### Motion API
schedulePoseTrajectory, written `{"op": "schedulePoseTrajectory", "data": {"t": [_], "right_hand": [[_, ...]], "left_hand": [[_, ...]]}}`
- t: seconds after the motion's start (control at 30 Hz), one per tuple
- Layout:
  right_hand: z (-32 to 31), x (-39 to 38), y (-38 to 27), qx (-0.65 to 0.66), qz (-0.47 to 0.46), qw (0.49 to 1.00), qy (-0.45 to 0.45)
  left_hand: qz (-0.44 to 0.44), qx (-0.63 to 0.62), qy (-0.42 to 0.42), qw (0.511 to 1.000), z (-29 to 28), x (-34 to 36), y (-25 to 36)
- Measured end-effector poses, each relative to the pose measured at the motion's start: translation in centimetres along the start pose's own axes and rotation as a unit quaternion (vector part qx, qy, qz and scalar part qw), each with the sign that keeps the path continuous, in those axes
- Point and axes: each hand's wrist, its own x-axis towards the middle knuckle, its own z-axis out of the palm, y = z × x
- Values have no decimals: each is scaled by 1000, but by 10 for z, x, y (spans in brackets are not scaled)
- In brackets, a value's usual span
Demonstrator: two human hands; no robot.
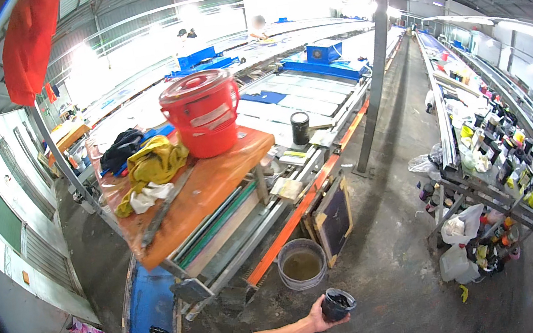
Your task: The person mixes black ink in a container, pours it onto a screen printing frame, and uses a squeegee to apply the ink onto a blue t-shirt. After printing, the person uses a heat gun to dry the design on the shirt.
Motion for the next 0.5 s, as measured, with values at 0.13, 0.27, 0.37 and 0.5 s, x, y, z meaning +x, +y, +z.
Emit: {"op": "schedulePoseTrajectory", "data": {"t": [0.13,0.27,0.37,0.5], "right_hand": [[10,58,-88,-130,-69,988,36],[23,102,-154,104,-226,966,74],[41,133,-194,63,-186,974,112],[62,171,-242,-16,-115,985,125]], "left_hand": [[43,2,-1,999,65,45,4],[60,3,21,998,100,103,-1],[65,-10,1,998,112,159,-10],[33,-10,-45,998,141,253,-26]]}}
